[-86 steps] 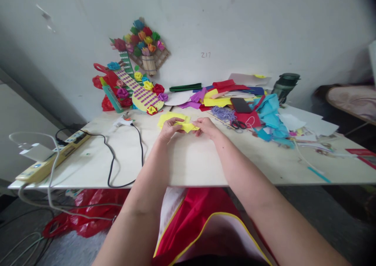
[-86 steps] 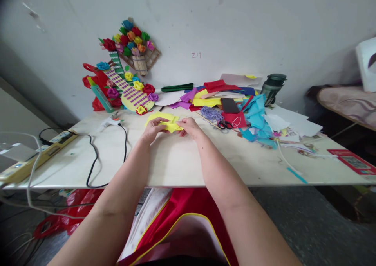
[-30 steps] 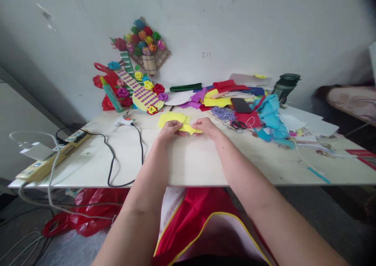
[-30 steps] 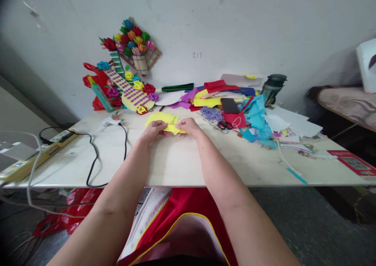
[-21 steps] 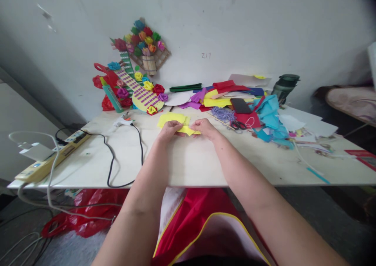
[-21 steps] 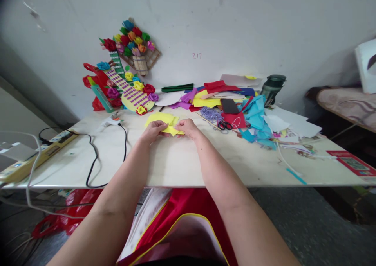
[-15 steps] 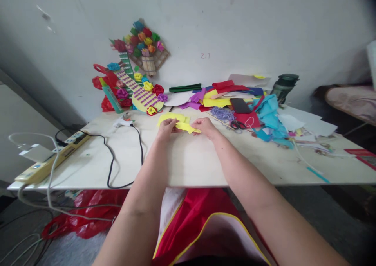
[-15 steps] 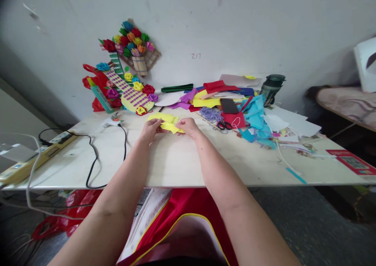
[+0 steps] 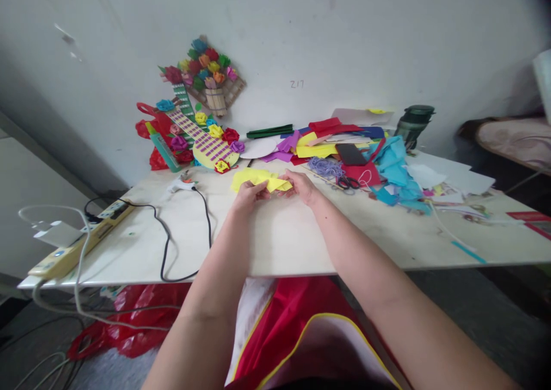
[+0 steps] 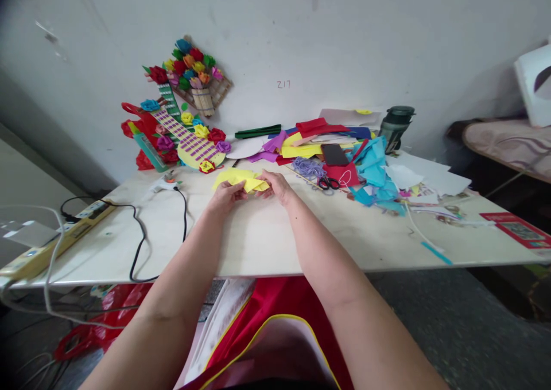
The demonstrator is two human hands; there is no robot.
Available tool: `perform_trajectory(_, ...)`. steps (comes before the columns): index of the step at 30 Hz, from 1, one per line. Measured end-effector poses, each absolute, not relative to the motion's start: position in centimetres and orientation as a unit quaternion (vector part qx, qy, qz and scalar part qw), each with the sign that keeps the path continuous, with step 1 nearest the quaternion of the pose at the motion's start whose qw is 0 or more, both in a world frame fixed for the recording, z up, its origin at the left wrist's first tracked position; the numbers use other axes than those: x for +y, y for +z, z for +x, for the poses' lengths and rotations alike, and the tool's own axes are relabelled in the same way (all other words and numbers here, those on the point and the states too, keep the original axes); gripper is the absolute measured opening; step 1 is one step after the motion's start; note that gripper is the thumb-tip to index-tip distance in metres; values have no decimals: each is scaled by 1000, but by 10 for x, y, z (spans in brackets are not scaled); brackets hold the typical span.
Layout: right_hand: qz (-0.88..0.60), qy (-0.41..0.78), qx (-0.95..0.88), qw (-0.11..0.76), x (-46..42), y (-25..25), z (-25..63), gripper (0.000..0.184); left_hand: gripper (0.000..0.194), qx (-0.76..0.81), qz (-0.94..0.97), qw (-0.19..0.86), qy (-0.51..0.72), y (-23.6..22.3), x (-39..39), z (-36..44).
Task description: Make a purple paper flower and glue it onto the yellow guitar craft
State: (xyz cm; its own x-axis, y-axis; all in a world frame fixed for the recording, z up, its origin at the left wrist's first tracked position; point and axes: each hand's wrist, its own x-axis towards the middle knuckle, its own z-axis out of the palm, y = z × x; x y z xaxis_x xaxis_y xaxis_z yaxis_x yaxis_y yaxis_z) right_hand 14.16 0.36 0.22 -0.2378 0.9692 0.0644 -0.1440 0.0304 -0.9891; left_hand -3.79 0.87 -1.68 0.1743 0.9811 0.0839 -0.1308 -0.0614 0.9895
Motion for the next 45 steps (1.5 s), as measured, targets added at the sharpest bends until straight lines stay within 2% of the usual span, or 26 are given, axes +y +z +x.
perform_trajectory(3, -372, 587, -524, 493, 6, 4, 148, 23, 33, 403, 518, 562, 503, -17, 9, -40)
perform_trajectory(12, -379, 532, -589, 475, 3, 4, 149, 30, 31, 402, 499, 576, 508, -19, 12, -41)
perform_trajectory(18, -391, 512, -596, 479, 3, 2, 140, 24, 34, 385, 500, 588, 506, -20, 11, -39)
perform_trajectory(33, -410, 480, -610, 479, 1, 2, 134, 28, 34, 360, 492, 588, 531, -19, 8, -36)
perform_trajectory(45, -370, 571, -566, 466, 1, 1, 138, 34, 37, 368, 472, 567, 566, -21, 11, -36)
